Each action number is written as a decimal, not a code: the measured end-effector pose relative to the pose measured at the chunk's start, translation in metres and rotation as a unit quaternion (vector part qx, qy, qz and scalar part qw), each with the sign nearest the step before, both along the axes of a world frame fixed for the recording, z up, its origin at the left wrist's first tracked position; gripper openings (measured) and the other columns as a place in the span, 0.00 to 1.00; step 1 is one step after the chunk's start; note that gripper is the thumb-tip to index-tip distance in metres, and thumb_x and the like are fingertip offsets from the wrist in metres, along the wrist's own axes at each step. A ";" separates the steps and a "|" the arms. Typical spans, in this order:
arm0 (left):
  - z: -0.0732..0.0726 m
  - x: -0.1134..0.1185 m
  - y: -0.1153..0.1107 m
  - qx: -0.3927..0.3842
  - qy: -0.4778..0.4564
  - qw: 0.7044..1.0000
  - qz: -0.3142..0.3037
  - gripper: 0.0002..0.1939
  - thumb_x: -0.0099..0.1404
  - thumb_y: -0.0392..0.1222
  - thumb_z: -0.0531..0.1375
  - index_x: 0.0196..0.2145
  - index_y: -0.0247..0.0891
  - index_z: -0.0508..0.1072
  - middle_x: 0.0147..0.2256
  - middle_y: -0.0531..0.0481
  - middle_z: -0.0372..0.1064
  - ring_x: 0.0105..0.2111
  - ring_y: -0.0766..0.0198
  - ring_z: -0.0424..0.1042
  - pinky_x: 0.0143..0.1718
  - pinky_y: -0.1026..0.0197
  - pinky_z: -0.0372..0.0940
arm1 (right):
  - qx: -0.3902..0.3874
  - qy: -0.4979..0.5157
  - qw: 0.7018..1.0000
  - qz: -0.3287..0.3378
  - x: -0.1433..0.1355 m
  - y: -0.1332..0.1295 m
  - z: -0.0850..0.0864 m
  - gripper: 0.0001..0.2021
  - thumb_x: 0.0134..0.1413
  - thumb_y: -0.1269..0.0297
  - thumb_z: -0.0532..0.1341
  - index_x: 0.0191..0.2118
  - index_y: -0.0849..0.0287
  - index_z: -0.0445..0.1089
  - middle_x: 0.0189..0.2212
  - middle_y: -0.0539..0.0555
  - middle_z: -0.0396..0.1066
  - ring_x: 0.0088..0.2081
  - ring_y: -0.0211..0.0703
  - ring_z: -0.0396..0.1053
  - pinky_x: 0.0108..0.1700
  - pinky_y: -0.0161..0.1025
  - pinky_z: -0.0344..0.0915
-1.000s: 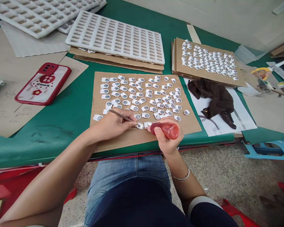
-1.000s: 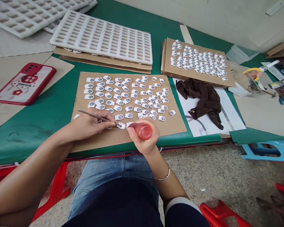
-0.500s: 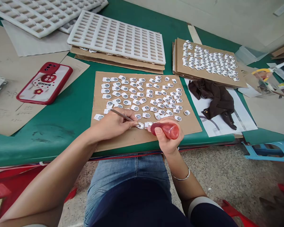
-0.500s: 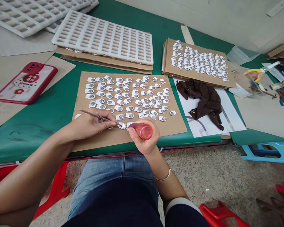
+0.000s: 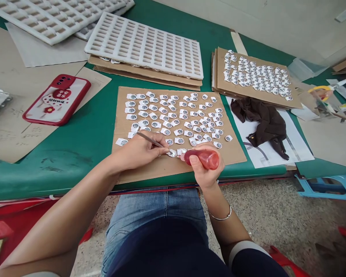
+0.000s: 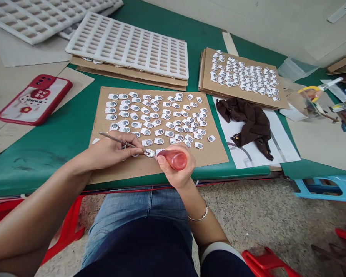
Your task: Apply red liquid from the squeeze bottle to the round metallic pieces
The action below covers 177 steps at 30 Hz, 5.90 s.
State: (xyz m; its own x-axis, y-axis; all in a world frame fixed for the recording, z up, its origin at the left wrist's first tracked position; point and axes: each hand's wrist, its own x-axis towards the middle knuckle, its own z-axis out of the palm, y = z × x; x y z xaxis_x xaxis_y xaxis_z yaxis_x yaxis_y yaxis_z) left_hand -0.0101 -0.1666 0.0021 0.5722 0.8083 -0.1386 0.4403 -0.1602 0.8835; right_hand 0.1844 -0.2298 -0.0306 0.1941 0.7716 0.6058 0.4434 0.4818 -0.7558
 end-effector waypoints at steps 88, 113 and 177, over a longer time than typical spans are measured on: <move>-0.023 -0.056 -0.037 -0.001 -0.278 0.831 0.483 0.06 0.51 0.38 0.66 0.27 0.38 0.72 0.26 0.55 0.71 0.32 0.62 0.72 0.41 0.59 0.66 | -0.093 0.338 0.936 0.028 0.009 0.041 0.019 0.19 0.47 0.51 0.57 0.43 0.53 0.55 0.27 0.47 0.61 0.19 0.34 0.67 0.14 0.32 0.56; -0.027 -0.018 -0.061 0.287 0.009 0.946 0.152 0.06 0.61 0.37 0.59 0.37 0.38 0.73 0.31 0.50 0.72 0.31 0.63 0.69 0.36 0.58 0.62 | -0.117 0.193 0.967 0.120 -0.048 0.047 0.032 0.10 0.52 0.55 0.57 0.29 0.53 0.58 0.20 0.45 0.60 0.17 0.32 0.64 0.20 0.35 0.66; -0.026 0.004 -0.085 0.506 0.166 0.845 0.056 0.08 0.59 0.26 0.50 0.36 0.31 0.66 0.36 0.36 0.71 0.34 0.54 0.66 0.35 0.50 0.60 | -0.160 -0.024 0.982 0.093 -0.053 0.043 0.015 0.10 0.48 0.55 0.61 0.31 0.56 0.65 0.26 0.52 0.69 0.28 0.40 0.67 0.35 0.44 0.69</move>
State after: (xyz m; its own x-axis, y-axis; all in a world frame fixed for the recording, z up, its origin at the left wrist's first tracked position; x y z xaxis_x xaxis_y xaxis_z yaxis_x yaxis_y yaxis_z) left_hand -0.0057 -0.2520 -0.0235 0.5499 0.6557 0.5173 0.6987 -0.7005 0.1452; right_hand 0.1315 -0.1867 -0.0152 0.0084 0.9431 0.3323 0.4092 0.2999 -0.8618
